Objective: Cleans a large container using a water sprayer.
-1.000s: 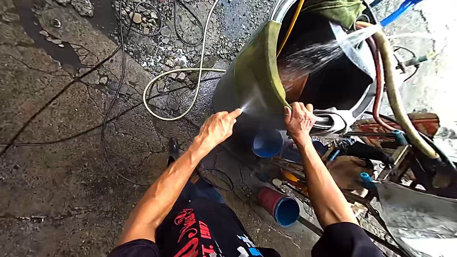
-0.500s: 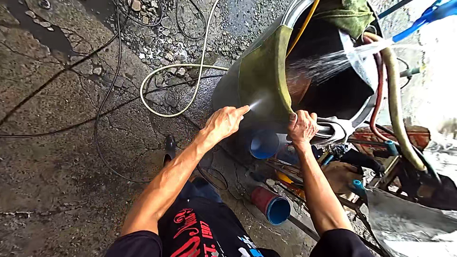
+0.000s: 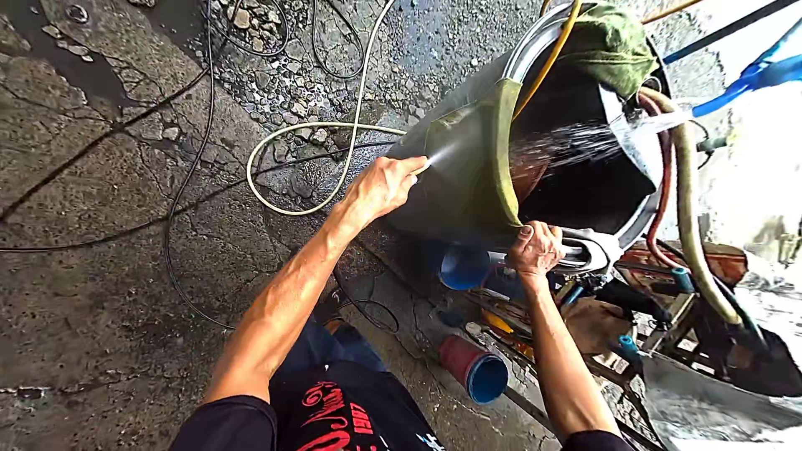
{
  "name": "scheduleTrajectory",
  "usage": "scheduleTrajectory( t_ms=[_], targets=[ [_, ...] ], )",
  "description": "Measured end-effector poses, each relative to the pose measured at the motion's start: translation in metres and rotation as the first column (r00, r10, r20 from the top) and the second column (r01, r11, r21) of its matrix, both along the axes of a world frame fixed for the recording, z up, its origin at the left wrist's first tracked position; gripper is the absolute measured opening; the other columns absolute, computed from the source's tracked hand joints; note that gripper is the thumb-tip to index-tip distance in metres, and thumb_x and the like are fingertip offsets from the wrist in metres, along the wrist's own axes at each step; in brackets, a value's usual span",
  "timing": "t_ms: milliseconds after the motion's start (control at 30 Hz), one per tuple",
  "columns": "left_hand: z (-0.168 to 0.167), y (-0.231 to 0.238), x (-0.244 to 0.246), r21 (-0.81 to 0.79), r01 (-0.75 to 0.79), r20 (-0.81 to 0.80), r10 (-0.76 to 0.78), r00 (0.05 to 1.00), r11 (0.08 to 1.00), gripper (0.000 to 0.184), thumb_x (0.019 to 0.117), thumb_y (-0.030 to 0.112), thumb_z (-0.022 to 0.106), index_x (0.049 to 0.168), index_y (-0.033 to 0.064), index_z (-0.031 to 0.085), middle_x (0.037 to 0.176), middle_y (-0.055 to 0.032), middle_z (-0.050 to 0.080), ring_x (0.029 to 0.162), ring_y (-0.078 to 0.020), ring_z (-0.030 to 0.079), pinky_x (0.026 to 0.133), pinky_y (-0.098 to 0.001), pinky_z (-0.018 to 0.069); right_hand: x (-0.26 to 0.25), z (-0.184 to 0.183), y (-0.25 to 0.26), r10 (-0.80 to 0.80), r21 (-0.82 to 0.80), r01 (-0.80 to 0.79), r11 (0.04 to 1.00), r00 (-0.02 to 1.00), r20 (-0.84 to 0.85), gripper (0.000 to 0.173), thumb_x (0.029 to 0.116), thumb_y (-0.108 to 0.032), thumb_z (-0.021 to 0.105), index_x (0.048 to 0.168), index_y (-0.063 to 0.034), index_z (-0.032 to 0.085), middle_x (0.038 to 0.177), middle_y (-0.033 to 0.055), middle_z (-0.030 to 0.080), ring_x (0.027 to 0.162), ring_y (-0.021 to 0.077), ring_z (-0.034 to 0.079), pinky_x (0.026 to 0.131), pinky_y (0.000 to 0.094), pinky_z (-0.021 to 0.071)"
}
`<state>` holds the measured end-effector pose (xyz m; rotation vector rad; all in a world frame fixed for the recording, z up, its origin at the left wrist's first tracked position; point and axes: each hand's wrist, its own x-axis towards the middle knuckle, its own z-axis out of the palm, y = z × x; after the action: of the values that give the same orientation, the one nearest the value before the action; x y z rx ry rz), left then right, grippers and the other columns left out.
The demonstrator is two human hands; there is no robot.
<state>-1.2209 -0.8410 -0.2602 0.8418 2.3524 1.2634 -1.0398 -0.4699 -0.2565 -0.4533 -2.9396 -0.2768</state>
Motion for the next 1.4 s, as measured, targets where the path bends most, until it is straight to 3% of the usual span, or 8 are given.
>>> scheduleTrajectory(
  t_ms=[133,267,400,567,700,1033,1200,1400],
  targets=[
    [-0.019,-0.002,-0.028,-0.123,-0.023,0.092,0.035,0.995,0.992,0.04,0.1039,0.016,0.052,0.142,0.0154,0.062,0.113,-0.0174,0.074,0.103,-0.0352,0.072,0.093,-0.0561,0.0548,-0.001,-0.002,0.0,-0.006,0.038,0.007,0.999,1.0,-0.03,0.081,0.1023,-0.056,0.007,0.093,-0.0024,0.066,0.1,0.021,0.071,0.103,0.0451,0.066,0.075,0.0606,0.0498],
    [-0.009,0.0,-0.043,-0.059,-0.019,0.065,0.023,0.998,0.998,0.039,0.1038,0.016,0.053,0.142,0.0161,0.063,0.115,-0.0148,0.074,0.103,-0.0318,0.073,0.094,-0.054,0.0553,-0.002,-0.003,0.002,0.0,0.063,0.004,0.998,0.998,-0.056,0.079,0.1022,-0.054,0.008,0.091,-0.0023,0.067,0.096,0.0207,0.072,0.099,0.0451,0.067,0.073,0.0597,0.0493],
    [-0.014,-0.003,-0.067,-0.205,-0.05,0.092,0.07,0.993,0.977,0.038,0.1019,0.015,0.053,0.138,0.0147,0.066,0.114,-0.0174,0.073,0.105,-0.0356,0.071,0.093,-0.0572,0.0549,-0.002,-0.003,0.0,0.002,0.075,0.004,0.997,0.997,-0.077,0.081,0.102,-0.056,0.006,0.088,-0.0025,0.065,0.093,0.0204,0.071,0.098,0.0442,0.067,0.073,0.0586,0.0496],
    [0.011,-0.003,-0.063,-0.075,0.064,0.077,-0.058,0.995,0.995,0.038,0.1035,0.015,0.053,0.14,0.0137,0.064,0.114,-0.0148,0.074,0.104,-0.0313,0.072,0.095,-0.0522,0.0546,-0.003,-0.002,-0.004,-0.017,0.076,0.022,0.997,0.997,-0.075,0.082,0.1012,-0.057,0.007,0.086,-0.0005,0.065,0.092,0.0218,0.071,0.097,0.0453,0.067,0.071,0.0589,0.0497],
    [0.041,0.003,-0.046,-0.049,0.157,0.044,-0.155,0.987,0.986,0.039,0.103,0.016,0.055,0.142,0.0151,0.063,0.112,-0.0137,0.075,0.101,-0.0297,0.073,0.092,-0.0514,0.0561,-0.003,-0.002,-0.003,-0.032,0.056,0.036,0.998,0.997,-0.072,0.082,0.1005,-0.057,0.008,0.088,-0.0007,0.066,0.094,0.0226,0.071,0.097,0.0466,0.067,0.07,0.0602,0.0498],
    [0.141,0.032,-0.033,-0.379,0.25,-0.122,-0.316,0.941,0.891,0.032,0.1041,0.021,0.053,0.133,0.0189,0.067,0.098,-0.0123,0.073,0.09,-0.032,0.072,0.078,-0.0532,0.0582,-0.006,0.004,-0.014,-0.12,-0.076,0.113,0.991,0.989,-0.084,0.072,0.1017,-0.047,0.015,0.089,0.0011,0.067,0.098,0.0234,0.072,0.099,0.0493,0.067,0.071,0.064,0.0507],
    [0.186,0.07,-0.049,-0.554,0.069,-0.239,-0.238,0.941,0.83,0.031,0.1029,0.021,0.053,0.129,0.0181,0.069,0.1,-0.0166,0.072,0.093,-0.0386,0.071,0.077,-0.0594,0.0565,-0.005,-0.003,-0.011,-0.111,-0.101,0.093,0.99,0.976,-0.186,0.064,0.1014,-0.043,0.021,0.083,-0.0005,0.066,0.091,0.021,0.072,0.094,0.0475,0.068,0.064,0.0612,0.0502],
    [0.211,0.125,-0.016,-0.708,0.13,-0.204,-0.377,0.904,0.694,0.024,0.0987,0.018,0.057,0.116,0.0123,0.073,0.097,-0.0181,0.071,0.093,-0.0398,0.07,0.076,-0.0621,0.0553,0.001,-0.009,-0.006,-0.058,-0.18,0.015,0.984,0.97,-0.235,0.057,0.102,-0.04,0.027,0.085,-0.0037,0.067,0.092,0.0176,0.072,0.094,0.0423,0.068,0.065,0.0582,0.0507]
  ],
)
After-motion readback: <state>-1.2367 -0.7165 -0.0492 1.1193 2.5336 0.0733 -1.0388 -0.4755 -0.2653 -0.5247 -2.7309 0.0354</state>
